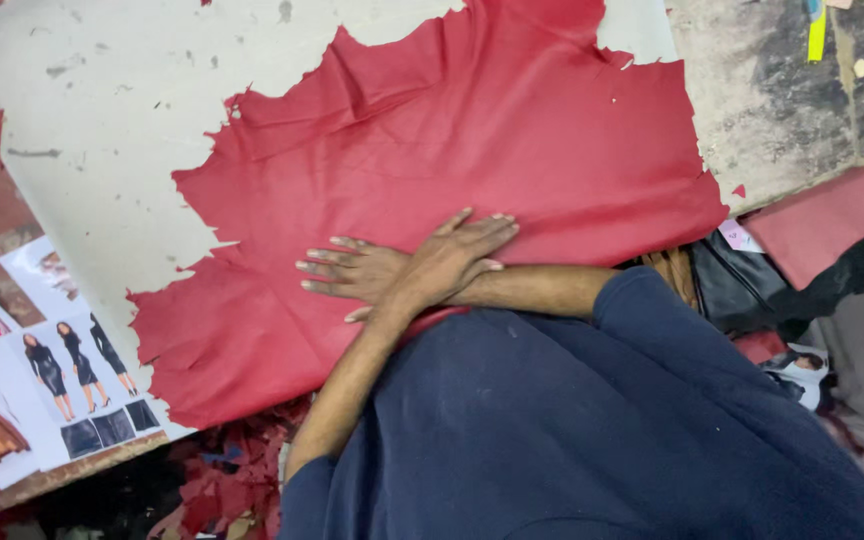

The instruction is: The person lays red fabric on a worktable, smooths it, and uses a rotary cutter to cut along a paper pattern. They remove the cut piece, clear scraps, and then place a new pattern piece on the fabric to prepare for another cut.

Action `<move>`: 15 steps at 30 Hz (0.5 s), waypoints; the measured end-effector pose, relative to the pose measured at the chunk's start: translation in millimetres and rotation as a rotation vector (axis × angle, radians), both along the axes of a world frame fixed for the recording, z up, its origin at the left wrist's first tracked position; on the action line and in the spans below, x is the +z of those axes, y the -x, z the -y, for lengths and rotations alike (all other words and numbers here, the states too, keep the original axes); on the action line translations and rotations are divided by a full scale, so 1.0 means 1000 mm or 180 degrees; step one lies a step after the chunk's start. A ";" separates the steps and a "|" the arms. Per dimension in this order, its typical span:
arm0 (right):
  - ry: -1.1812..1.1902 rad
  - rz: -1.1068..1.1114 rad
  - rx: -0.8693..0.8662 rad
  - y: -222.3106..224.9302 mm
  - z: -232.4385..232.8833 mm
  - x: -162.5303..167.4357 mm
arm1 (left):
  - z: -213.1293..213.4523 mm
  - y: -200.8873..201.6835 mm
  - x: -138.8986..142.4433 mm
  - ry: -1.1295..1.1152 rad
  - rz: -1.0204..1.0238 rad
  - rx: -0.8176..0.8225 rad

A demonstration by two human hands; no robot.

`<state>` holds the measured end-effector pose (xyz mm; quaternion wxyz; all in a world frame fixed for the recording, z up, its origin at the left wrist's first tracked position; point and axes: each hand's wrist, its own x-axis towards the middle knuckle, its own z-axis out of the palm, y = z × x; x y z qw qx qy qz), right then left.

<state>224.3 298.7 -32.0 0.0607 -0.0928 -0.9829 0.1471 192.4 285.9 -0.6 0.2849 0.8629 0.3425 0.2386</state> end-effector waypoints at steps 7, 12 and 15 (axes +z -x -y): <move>0.0102 0.0581 0.0060 -0.135 -0.058 0.003 | -0.012 -0.017 -0.007 -0.0944 -0.0669 -0.0580; -0.0215 0.0595 -0.0241 -0.181 -0.145 0.027 | -0.005 -0.028 -0.019 -0.0374 -0.0962 -0.1092; -0.0532 0.0420 -0.0859 -0.191 -0.213 0.033 | -0.045 -0.010 -0.025 -0.0328 -0.0641 -0.0906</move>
